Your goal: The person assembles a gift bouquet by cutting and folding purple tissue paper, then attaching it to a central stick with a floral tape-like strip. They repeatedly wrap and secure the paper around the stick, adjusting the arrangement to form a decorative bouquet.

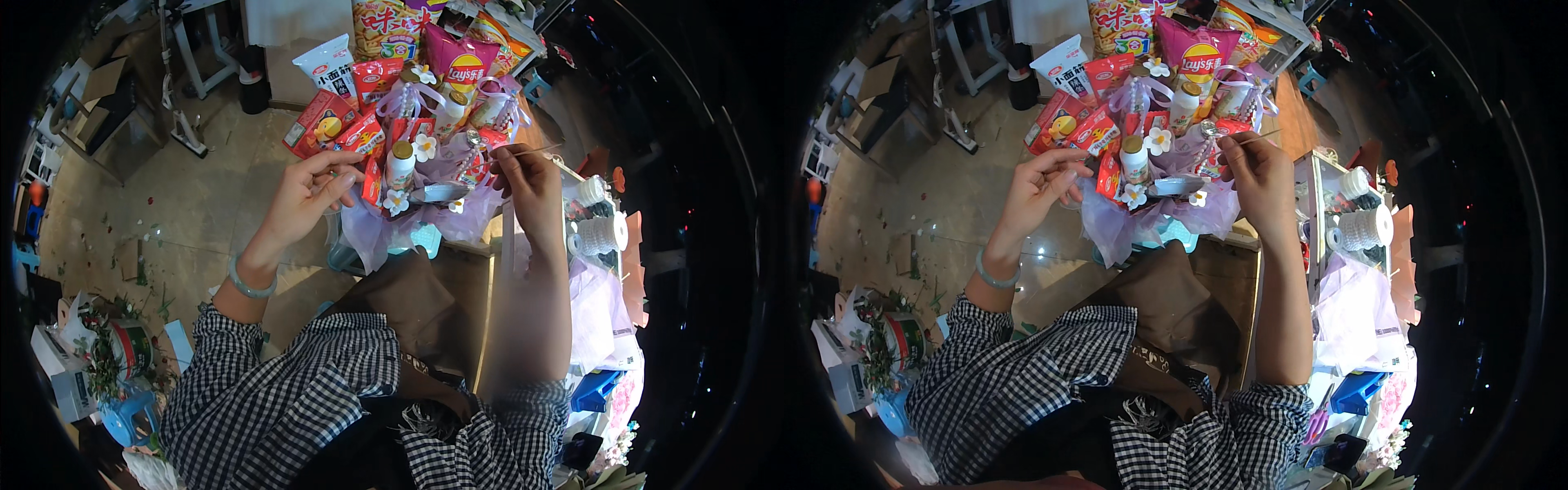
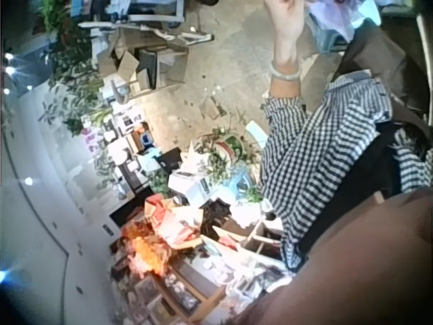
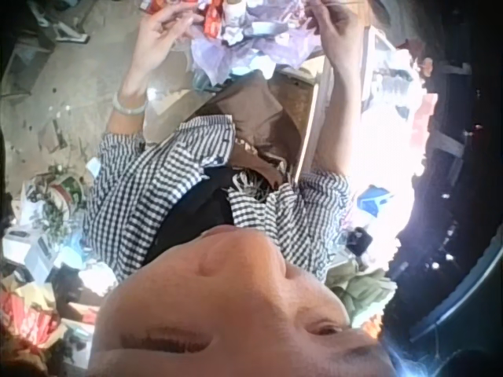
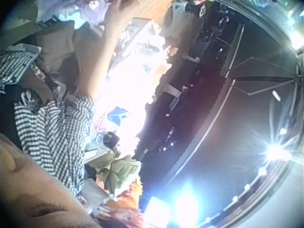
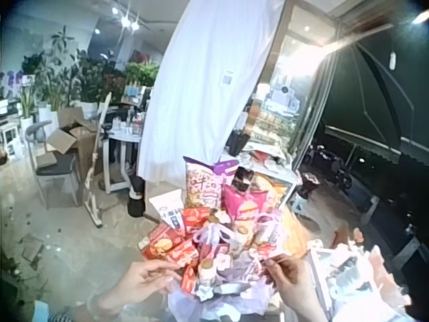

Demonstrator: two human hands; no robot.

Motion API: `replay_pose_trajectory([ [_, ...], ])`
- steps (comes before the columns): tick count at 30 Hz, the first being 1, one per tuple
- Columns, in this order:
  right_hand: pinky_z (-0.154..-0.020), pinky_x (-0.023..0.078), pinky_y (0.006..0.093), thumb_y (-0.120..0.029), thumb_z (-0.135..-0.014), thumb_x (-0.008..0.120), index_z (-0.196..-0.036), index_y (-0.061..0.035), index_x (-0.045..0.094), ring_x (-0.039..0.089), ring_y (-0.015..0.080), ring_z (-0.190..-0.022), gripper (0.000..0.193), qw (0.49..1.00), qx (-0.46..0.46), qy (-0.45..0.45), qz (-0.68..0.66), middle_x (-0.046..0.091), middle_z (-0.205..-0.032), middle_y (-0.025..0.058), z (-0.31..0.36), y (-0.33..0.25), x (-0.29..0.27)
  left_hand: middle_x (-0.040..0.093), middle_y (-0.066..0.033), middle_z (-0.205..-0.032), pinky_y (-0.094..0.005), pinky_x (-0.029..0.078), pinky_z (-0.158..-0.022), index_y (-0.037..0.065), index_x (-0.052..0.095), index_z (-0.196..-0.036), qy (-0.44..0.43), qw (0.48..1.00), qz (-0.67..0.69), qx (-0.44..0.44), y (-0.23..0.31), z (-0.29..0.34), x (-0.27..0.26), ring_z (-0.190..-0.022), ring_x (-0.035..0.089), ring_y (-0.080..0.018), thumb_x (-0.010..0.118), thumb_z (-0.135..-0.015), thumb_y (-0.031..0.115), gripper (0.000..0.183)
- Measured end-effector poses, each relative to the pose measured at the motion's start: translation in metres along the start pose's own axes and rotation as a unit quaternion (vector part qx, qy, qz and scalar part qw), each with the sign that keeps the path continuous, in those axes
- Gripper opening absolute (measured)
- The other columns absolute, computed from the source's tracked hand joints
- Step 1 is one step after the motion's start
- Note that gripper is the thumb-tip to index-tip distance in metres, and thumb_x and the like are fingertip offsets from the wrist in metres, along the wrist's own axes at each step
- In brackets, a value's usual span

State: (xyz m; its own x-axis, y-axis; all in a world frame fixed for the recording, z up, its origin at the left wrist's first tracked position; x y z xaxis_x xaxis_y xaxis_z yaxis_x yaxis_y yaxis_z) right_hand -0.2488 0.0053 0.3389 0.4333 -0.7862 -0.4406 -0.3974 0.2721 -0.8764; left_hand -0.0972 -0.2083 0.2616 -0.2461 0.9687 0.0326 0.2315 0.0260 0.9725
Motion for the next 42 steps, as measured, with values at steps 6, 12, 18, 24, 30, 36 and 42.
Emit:
replay_pose_trajectory([
  [6, -0.056, 0.045, 0.0245, -0.016, -0.092, 0.055, -0.093, 0.0049, 0.064, 0.057, 0.0101, -0.060, 0.023, 0.992, -0.025, -0.005, 0.120, 0.065, -0.072, 0.0068, -0.013, 0.018, 0.031, 0.067, -0.0076, -0.097, -0.0231, 0.048, -0.058, 0.001, 0.060, -0.114, 0.020, 0.998, -0.047, 0.023, -0.009, 0.009, 0.023, -0.065, 0.060, -0.0093, 0.062, -0.089, 0.011, 0.028],
  [12, -0.056, 0.045, 0.0255, -0.014, -0.092, 0.055, -0.092, 0.0057, 0.064, 0.057, 0.0112, -0.059, 0.022, 0.988, -0.028, -0.012, 0.152, 0.064, -0.072, 0.0080, -0.013, 0.027, 0.035, 0.065, -0.0073, -0.099, -0.0227, 0.047, -0.057, 0.003, 0.062, -0.113, -0.027, 0.984, -0.161, 0.073, -0.022, 0.027, 0.063, -0.067, 0.058, -0.0088, 0.065, -0.085, 0.007, 0.028],
  [18, -0.056, 0.046, 0.0321, -0.016, -0.090, 0.055, -0.086, 0.0055, 0.063, 0.061, 0.0220, -0.058, 0.023, 0.991, -0.049, 0.014, 0.125, 0.063, -0.066, 0.0142, -0.007, 0.026, 0.030, 0.064, -0.0105, -0.095, -0.0266, 0.049, -0.057, 0.003, 0.062, -0.110, -0.012, 0.953, -0.271, 0.137, -0.020, 0.035, 0.080, -0.066, 0.061, -0.0162, 0.064, -0.085, 0.009, 0.026],
  [24, -0.054, 0.044, 0.0241, -0.016, -0.094, 0.055, -0.089, 0.0045, 0.064, 0.055, 0.0087, -0.057, 0.023, 0.998, -0.047, 0.047, 0.007, 0.065, -0.070, 0.0064, 0.012, 0.019, 0.000, 0.059, -0.0087, -0.080, -0.0354, 0.050, -0.054, 0.005, 0.063, -0.104, 0.070, 0.867, -0.457, 0.189, -0.009, 0.029, 0.083, -0.064, 0.062, -0.0267, 0.066, -0.083, 0.013, 0.023],
  [30, -0.054, 0.044, 0.0240, -0.018, -0.094, 0.056, -0.092, 0.0043, 0.064, 0.056, 0.0090, -0.057, 0.024, 0.995, -0.072, 0.065, 0.008, 0.063, -0.069, 0.0055, 0.030, -0.005, -0.010, 0.061, -0.0072, -0.077, -0.0382, 0.050, -0.054, 0.005, 0.063, -0.099, 0.057, 0.818, -0.559, 0.120, -0.027, -0.003, 0.098, -0.064, 0.063, -0.0274, 0.063, -0.084, 0.020, 0.022],
  [36, -0.056, 0.044, 0.0233, -0.021, -0.094, 0.056, -0.098, 0.0048, 0.065, 0.056, 0.0095, -0.059, 0.027, 0.990, -0.074, 0.111, -0.047, 0.064, -0.072, 0.0062, 0.061, -0.001, -0.028, 0.064, -0.0091, -0.082, -0.0416, 0.051, -0.058, 0.004, 0.063, -0.100, 0.060, 0.805, -0.588, 0.053, -0.039, -0.016, 0.101, -0.068, 0.064, -0.0300, 0.065, -0.080, 0.020, 0.025],
  [42, -0.056, 0.045, 0.0229, -0.021, -0.094, 0.056, -0.099, 0.0052, 0.064, 0.058, 0.0102, -0.060, 0.028, 0.985, -0.093, 0.126, -0.066, 0.066, -0.076, 0.0072, 0.060, 0.004, -0.034, 0.065, -0.0106, -0.084, -0.0431, 0.051, -0.063, 0.004, 0.064, -0.096, 0.053, 0.802, -0.595, 0.009, -0.039, -0.025, 0.096, -0.073, 0.064, -0.0311, 0.065, -0.078, 0.018, 0.023],
])
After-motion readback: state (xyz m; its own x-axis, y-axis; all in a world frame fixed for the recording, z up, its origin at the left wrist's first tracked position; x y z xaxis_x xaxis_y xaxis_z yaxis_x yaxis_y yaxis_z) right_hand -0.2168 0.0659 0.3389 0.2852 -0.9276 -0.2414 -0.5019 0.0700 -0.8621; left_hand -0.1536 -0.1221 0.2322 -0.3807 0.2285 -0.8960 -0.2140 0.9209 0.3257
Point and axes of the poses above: each hand's wrist, its own z-axis away from the middle knuckle, its own x-axis out of the palm, y = z × x, the point moved 10 cm from there along -z, towards the middle knuckle
